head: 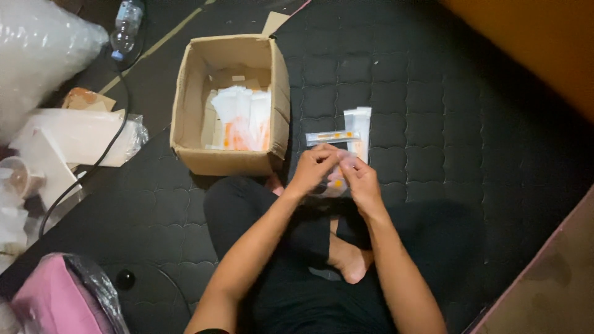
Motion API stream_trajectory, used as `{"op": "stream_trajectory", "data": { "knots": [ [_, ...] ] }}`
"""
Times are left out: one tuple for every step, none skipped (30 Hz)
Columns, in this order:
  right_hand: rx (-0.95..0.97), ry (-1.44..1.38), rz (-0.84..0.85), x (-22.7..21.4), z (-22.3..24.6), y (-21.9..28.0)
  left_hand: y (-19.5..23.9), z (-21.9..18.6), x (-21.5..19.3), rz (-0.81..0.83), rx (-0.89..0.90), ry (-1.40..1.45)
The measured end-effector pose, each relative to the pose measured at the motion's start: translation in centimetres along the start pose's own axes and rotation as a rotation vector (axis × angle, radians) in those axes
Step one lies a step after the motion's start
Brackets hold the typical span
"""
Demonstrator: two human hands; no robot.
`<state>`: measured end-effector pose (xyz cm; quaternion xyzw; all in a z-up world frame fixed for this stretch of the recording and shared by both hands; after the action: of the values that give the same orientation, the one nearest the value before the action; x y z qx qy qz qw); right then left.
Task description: The person picks up plastic packets containing strips with orange markings from a cardboard box by hand and arranges them in a specific pattern on a dark padded surface.
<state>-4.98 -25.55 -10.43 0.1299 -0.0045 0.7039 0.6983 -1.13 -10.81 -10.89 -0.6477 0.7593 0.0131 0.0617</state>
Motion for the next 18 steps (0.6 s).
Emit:
{"op": "stream_trajectory", "data": {
  "knots": [
    [0.0,0.001,-0.005,0.0,-0.2,0.0,-0.4,-0.4,0.3,0.005,0.0,0.002],
    [0.016,-0.038,-0.004,0.1,-0.5,0.0,-0.8,-0.7,0.3,-0.033,-0.003,-0.001],
    [0.031,-0.076,0.005,0.5,-0.7,-0.1,-1.2,-1.2,0.0,-0.077,-0.004,-0.005],
    [0.03,-0.074,0.007,0.6,-1.4,0.0,-1.4,-1.8,-0.2,-0.079,-0.003,-0.003],
    [0.088,-0.094,0.019,0.6,-2.4,0.2,-1.5,-2.3,-0.5,-0.118,-0.031,0.009],
    [0.147,-0.115,0.031,0.7,-3.4,0.4,-1.7,-2.7,-0.8,-0.157,-0.059,0.022],
    [0.149,-0.111,0.031,1.0,-3.5,1.2,-1.9,-1.6,-0.8,-0.158,-0.061,0.026],
    [0.188,-0.108,0.027,1.3,-3.7,2.0,-2.0,-0.3,-1.0,-0.191,-0.101,0.05],
    [0.229,-0.105,0.022,1.6,-3.9,3.1,-2.0,1.0,-1.1,-0.225,-0.144,0.075],
    [0.235,-0.102,0.021,1.3,-4.7,3.8,-2.0,1.6,-1.0,-0.226,-0.15,0.079],
    [0.265,-0.027,0.045,1.2,-5.5,4.4,-2.0,2.2,-1.2,-0.268,-0.172,0.081],
    [0.294,0.047,0.069,1.1,-6.4,5.1,-1.9,2.8,-1.4,-0.31,-0.194,0.083],
    [0.298,0.05,0.073,0.9,-7.1,5.8,-1.8,2.8,-1.5,-0.316,-0.198,0.085],
    [0.325,0.046,0.076,0.7,-7.9,6.7,-1.8,2.8,-1.7,-0.335,-0.202,0.094],
    [0.352,0.042,0.075,0.4,-8.7,7.6,-1.6,2.8,-1.6,-0.351,-0.208,0.104],
    [0.357,0.044,0.075,0.3,-9.0,8.4,-1.4,3.4,-1.4,-0.352,-0.213,0.106],
    [0.382,0.024,0.057,0.2,-9.2,9.0,-1.3,4.0,-1.2,-0.352,-0.237,0.101],
    [0.407,0.004,0.038,0.0,-9.4,9.6,-1.3,4.6,-1.0,-0.351,-0.26,0.097]
  ]
}}
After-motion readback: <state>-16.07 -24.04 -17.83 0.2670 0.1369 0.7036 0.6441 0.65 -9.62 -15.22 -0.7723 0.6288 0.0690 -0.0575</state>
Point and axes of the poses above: each hand's wrist, its own y-axis away from the middle knuckle, its own x-axis out of the palm, z = x × y, the point moved 4 cm from there along -y, towards the middle knuckle, and after that the axes turned 1 degree about -y, right-handed, at the moved point
